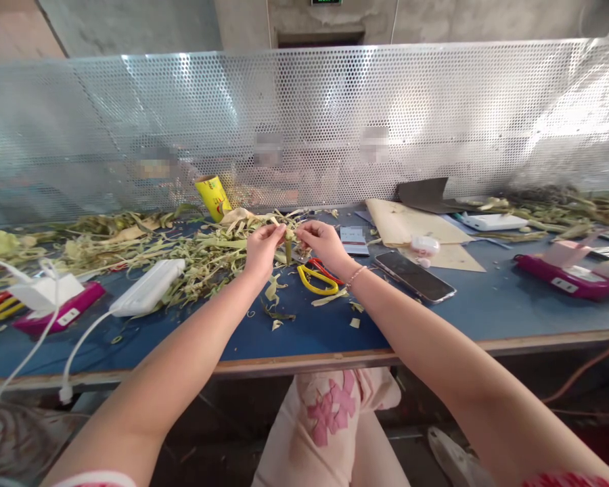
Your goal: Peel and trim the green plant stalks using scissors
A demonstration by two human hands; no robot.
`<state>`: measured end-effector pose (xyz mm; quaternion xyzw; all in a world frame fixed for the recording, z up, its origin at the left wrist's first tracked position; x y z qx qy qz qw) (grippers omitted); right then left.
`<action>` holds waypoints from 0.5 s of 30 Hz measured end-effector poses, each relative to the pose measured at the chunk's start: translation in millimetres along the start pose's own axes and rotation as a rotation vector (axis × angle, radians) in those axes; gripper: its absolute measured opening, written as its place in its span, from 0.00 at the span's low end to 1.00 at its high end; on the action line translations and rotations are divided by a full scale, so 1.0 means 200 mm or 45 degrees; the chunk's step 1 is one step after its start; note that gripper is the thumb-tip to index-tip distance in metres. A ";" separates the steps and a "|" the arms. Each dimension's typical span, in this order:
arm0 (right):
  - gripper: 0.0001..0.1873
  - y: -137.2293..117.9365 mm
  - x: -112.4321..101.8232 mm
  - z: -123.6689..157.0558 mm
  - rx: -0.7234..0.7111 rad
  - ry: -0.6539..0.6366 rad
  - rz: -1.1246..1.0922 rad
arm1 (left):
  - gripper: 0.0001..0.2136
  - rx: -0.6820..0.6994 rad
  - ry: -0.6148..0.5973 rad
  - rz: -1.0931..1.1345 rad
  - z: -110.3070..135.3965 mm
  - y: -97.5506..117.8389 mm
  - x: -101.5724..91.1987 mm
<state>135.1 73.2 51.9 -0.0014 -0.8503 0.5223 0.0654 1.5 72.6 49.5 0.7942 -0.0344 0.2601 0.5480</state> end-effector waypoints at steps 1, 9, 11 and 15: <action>0.09 0.00 0.00 0.00 -0.026 0.009 0.037 | 0.07 -0.036 -0.001 0.031 0.00 -0.01 0.00; 0.06 -0.05 0.00 0.01 -0.140 0.004 0.150 | 0.07 -0.352 -0.008 0.154 0.03 -0.10 0.01; 0.05 -0.06 0.00 0.01 -0.150 -0.001 0.153 | 0.07 -0.358 -0.031 0.176 0.03 -0.09 0.02; 0.05 -0.05 0.02 0.01 -0.148 -0.026 0.160 | 0.07 -0.337 -0.055 0.162 0.03 -0.08 0.03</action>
Point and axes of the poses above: each hand's wrist, its own z-axis away from the middle knuckle, its own x-axis out of the palm, y = z × x, the point moved 10 cm from there along -z, towards the middle knuckle, and after that the axes turned 13 degrees about y, right-handed, at the moved point
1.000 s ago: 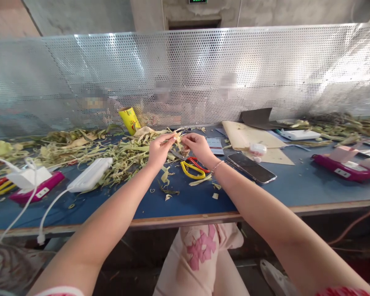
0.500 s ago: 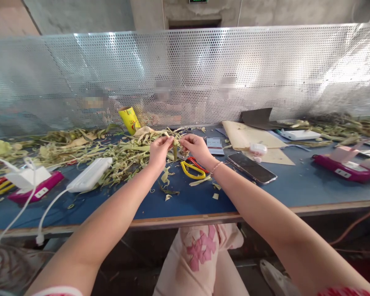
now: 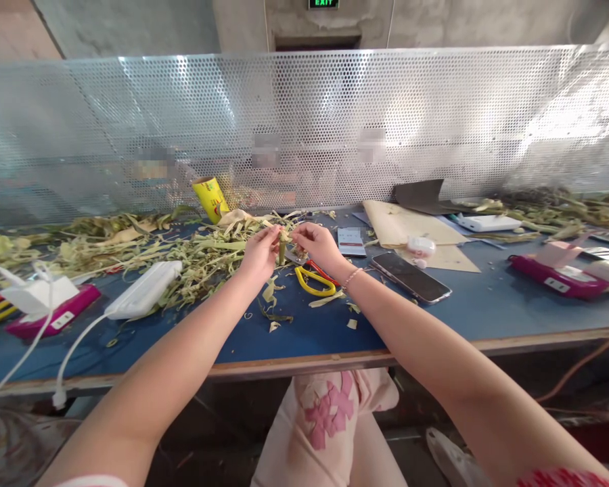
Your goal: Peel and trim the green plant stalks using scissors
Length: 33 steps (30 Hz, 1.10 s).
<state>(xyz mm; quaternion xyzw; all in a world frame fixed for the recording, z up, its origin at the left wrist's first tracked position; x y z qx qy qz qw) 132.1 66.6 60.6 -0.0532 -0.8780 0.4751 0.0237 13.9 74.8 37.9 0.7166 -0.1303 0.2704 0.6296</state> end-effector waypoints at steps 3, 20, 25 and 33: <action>0.05 0.02 0.01 0.00 0.002 -0.017 0.009 | 0.06 0.035 0.026 -0.014 -0.01 0.00 -0.01; 0.06 0.00 0.04 0.02 0.029 -0.051 -0.078 | 0.07 0.045 0.067 -0.028 -0.03 0.01 -0.04; 0.06 0.00 0.03 0.02 0.023 -0.040 -0.062 | 0.08 0.250 0.041 -0.138 -0.02 0.08 -0.02; 0.07 -0.01 -0.02 0.00 0.052 0.049 -0.060 | 0.11 0.687 0.013 -0.454 0.04 0.23 -0.01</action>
Point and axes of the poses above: each hand's wrist, its own z-axis away from the middle knuckle, its own x-axis out of the palm, y = z × x, the point moved 10 cm from there along -z, towards the middle knuckle, and after that the axes turned 13 degrees about y, right-handed, at the moved point
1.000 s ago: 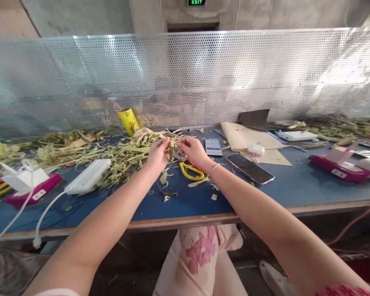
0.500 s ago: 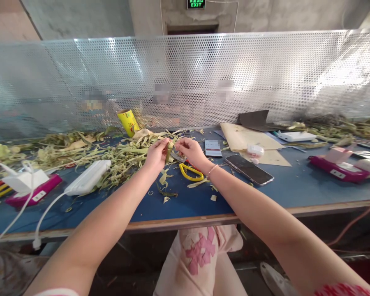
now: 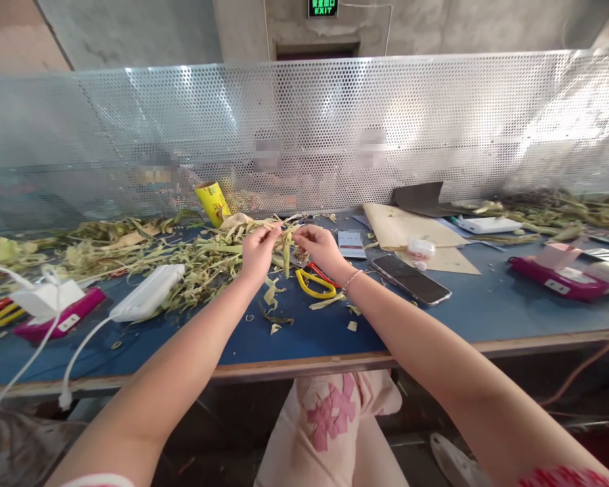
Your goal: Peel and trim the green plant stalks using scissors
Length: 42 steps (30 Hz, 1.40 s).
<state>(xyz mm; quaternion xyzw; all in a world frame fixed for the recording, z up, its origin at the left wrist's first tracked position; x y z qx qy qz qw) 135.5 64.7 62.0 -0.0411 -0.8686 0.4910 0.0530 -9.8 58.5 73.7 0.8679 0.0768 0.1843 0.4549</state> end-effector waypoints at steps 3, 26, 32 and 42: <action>0.07 0.01 -0.01 -0.01 0.046 0.015 -0.063 | 0.13 0.020 -0.079 -0.046 0.01 0.00 0.03; 0.11 0.08 0.00 -0.03 0.142 -0.041 -0.240 | 0.12 -0.572 -0.336 0.458 0.11 -0.12 0.17; 0.04 -0.05 -0.04 -0.02 -0.060 0.033 -0.115 | 0.14 -0.714 -0.272 0.502 0.13 -0.13 0.18; 0.10 -0.13 0.05 0.03 -0.358 -0.163 0.143 | 0.17 -0.640 -0.371 0.408 0.10 -0.11 0.18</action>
Point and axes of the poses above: each hand's wrist, its own z-axis away from the middle knuckle, its own x-axis out of the palm, y = z × x, the point moved 10 cm from there along -z, towards the middle knuckle, and after that the axes turned 13 degrees about y, right-handed, at the moved point
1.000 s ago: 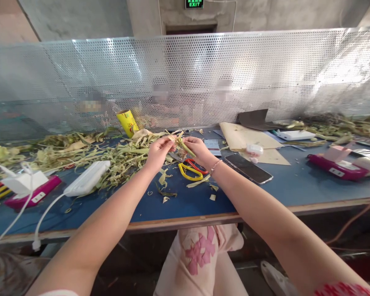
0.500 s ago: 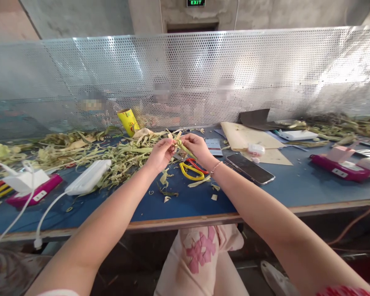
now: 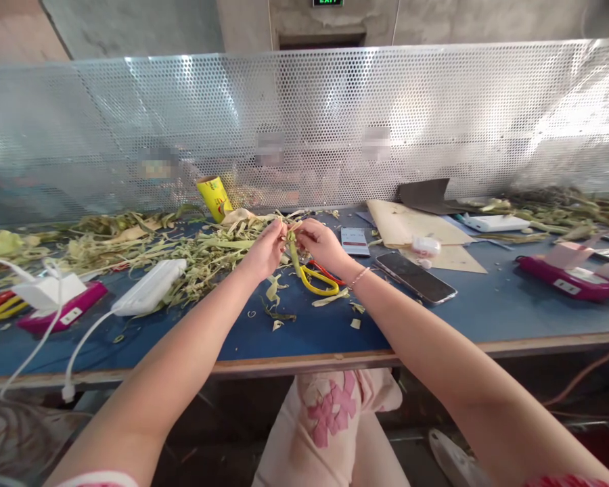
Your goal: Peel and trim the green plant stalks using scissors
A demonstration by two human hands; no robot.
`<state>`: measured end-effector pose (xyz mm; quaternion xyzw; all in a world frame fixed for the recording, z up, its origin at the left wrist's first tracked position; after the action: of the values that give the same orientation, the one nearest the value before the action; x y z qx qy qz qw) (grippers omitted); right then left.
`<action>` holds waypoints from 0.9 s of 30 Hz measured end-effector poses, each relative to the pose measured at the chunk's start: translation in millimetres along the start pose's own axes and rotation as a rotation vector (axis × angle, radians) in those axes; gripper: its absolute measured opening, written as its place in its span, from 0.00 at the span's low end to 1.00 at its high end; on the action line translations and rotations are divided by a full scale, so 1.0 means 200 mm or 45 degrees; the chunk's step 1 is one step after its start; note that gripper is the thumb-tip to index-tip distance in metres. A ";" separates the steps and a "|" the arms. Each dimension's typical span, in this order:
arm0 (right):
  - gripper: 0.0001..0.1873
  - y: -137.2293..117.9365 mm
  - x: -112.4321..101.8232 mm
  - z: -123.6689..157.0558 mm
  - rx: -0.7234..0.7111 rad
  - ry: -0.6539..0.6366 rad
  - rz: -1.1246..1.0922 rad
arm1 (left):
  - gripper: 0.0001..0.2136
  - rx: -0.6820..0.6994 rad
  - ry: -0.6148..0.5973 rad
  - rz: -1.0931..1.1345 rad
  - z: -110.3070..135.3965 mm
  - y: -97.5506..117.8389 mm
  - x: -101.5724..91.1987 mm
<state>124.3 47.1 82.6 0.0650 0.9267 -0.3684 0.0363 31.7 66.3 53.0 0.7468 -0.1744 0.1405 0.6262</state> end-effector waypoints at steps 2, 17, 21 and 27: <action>0.10 -0.02 -0.01 0.01 -0.073 0.023 0.059 | 0.17 0.005 0.014 -0.014 -0.01 -0.01 -0.01; 0.15 -0.22 0.00 0.11 -0.742 -0.032 0.518 | 0.08 -0.147 0.115 -0.065 -0.02 -0.03 -0.08; 0.15 -0.21 0.00 0.12 -0.751 -0.016 0.591 | 0.07 -0.278 0.116 -0.020 0.00 -0.06 -0.07; 0.15 -0.17 0.04 0.13 -0.788 -0.094 0.654 | 0.04 -0.322 0.203 -0.008 -0.01 -0.09 -0.09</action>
<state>111.1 5.4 86.0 0.2671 0.9455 -0.0529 0.1784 22.7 73.1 28.8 0.6489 -0.1379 0.1743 0.7277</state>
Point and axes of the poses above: each hand's wrist, its own z-axis away from the middle knuckle, its own x-axis out of the palm, y = z × x, the point moved 10 cm from there along -z, towards the middle knuckle, and after that the axes turned 13 degrees about y, right-handed, at the moved point
